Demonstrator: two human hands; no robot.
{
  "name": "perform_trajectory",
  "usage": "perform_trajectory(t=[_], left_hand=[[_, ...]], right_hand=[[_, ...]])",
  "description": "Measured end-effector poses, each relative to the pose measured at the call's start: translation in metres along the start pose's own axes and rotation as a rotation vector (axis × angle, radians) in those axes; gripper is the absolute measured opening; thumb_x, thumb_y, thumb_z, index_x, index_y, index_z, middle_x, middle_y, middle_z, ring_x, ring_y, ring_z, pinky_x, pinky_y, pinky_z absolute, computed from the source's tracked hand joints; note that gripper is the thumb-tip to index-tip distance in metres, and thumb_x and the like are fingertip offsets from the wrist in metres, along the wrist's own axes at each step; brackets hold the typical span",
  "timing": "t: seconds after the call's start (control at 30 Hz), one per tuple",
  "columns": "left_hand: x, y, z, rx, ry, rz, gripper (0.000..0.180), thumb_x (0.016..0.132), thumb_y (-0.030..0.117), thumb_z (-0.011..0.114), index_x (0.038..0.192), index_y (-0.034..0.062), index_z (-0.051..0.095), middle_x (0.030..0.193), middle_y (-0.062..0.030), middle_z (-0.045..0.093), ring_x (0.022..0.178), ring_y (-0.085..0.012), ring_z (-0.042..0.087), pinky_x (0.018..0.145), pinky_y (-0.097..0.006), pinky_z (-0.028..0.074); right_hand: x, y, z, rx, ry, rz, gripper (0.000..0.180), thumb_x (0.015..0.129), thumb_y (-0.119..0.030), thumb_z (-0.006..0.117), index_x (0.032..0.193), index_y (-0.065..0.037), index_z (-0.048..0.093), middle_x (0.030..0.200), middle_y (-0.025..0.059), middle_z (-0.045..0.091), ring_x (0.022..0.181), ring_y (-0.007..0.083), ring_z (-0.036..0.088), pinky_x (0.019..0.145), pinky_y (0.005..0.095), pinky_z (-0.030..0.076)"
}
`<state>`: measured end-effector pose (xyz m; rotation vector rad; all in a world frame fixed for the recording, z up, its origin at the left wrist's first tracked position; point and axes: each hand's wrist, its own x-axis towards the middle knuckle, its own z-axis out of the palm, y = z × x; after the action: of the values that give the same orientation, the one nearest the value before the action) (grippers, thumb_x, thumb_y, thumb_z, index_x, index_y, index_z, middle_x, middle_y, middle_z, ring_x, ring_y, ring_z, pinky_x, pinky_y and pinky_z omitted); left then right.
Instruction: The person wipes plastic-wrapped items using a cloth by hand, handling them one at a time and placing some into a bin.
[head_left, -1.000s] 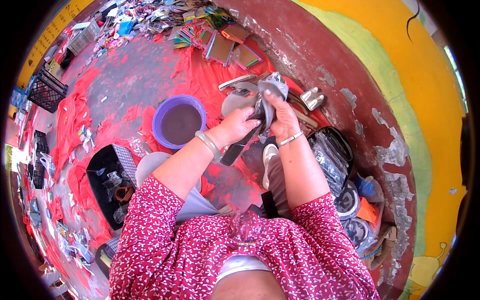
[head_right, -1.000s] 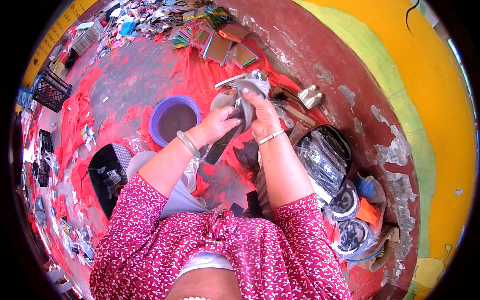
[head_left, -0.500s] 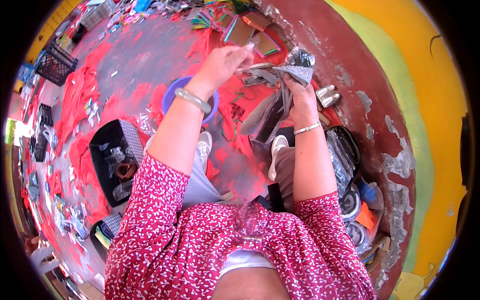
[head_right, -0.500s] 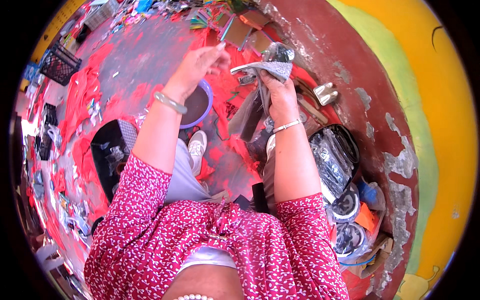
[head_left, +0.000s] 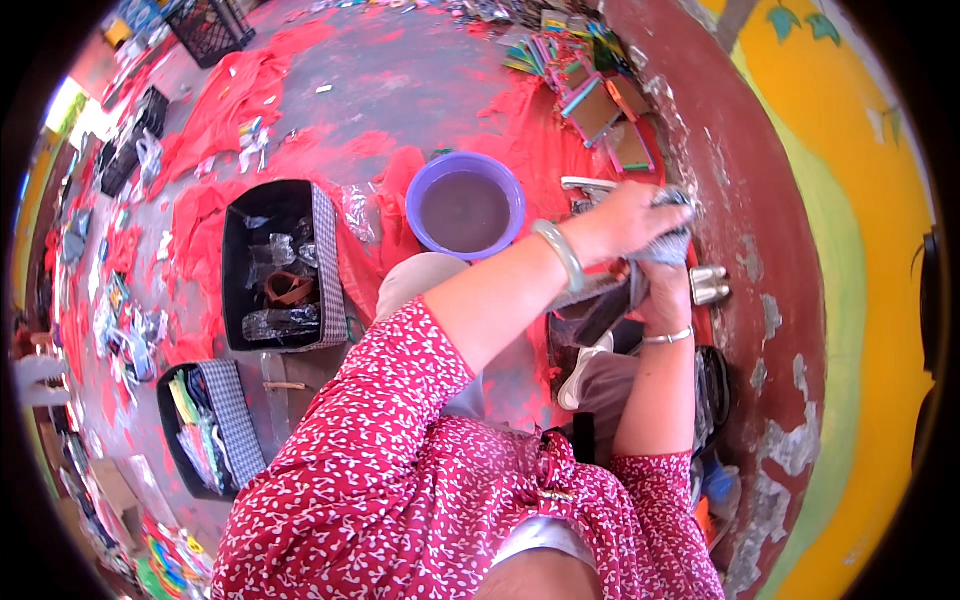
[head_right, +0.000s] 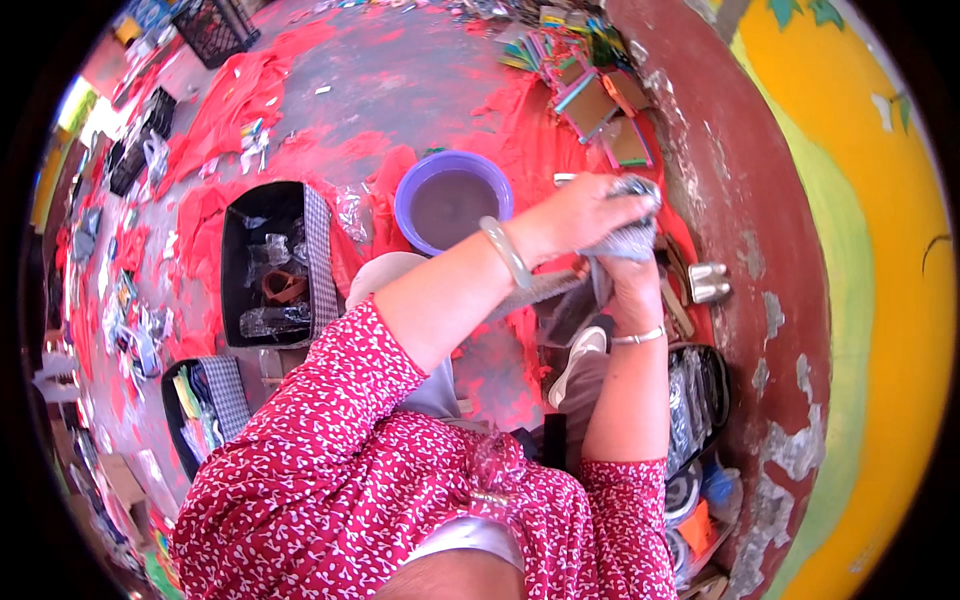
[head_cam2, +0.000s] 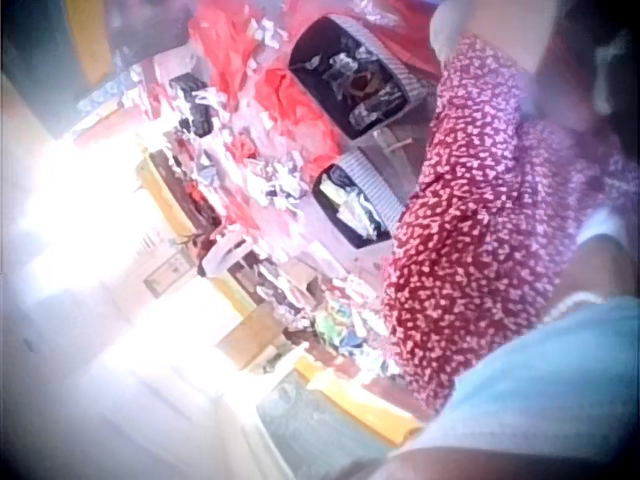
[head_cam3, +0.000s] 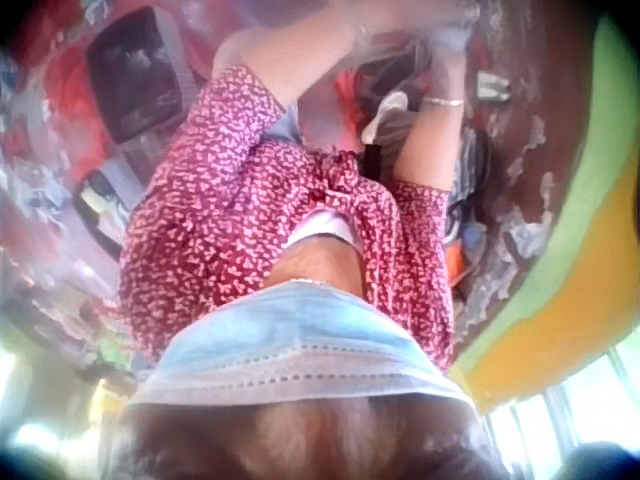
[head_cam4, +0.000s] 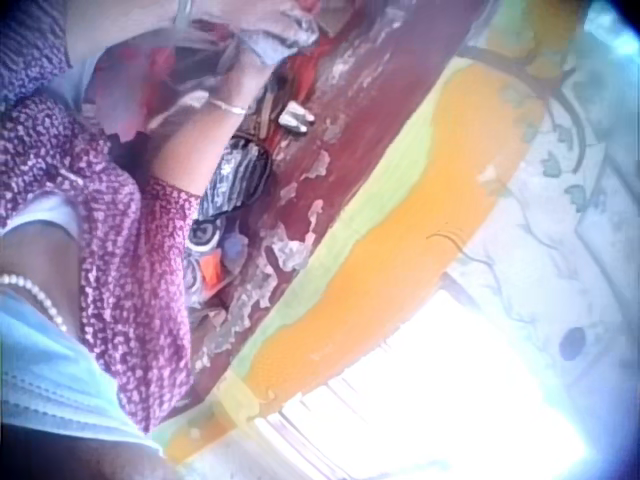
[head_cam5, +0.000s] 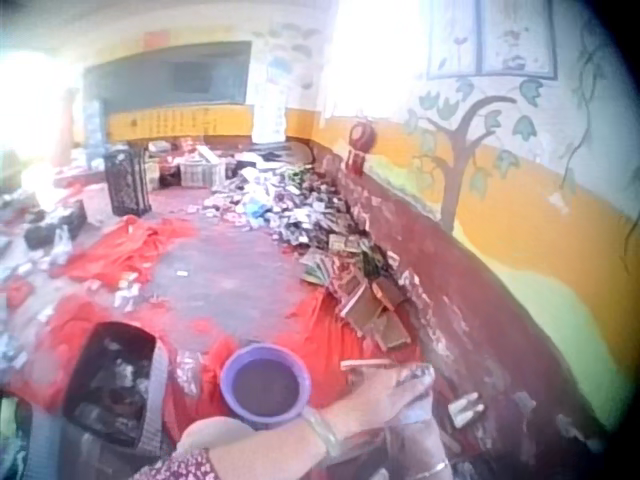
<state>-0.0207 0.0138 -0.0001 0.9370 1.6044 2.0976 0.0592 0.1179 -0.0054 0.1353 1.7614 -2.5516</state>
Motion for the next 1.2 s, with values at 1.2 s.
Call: perform_trajectory(t=[1.2], left_hand=[[-0.01,0.061,-0.106,-0.609,0.714,0.065,0.028,0.09,0.024,0.047,0.096,-0.0027,0.053,0.092,-0.0225,0.062,0.086,-0.0318,0.061,0.069,-0.043,0.052]], right_hand=[[-0.033,0.009,0.015,-0.294,-0.187,0.095,0.03,0.078,-0.01,0.063,0.106,-0.005,0.054,0.079,-0.0003,0.06,0.062,0.009,0.056,0.054,0.0221,0.044]])
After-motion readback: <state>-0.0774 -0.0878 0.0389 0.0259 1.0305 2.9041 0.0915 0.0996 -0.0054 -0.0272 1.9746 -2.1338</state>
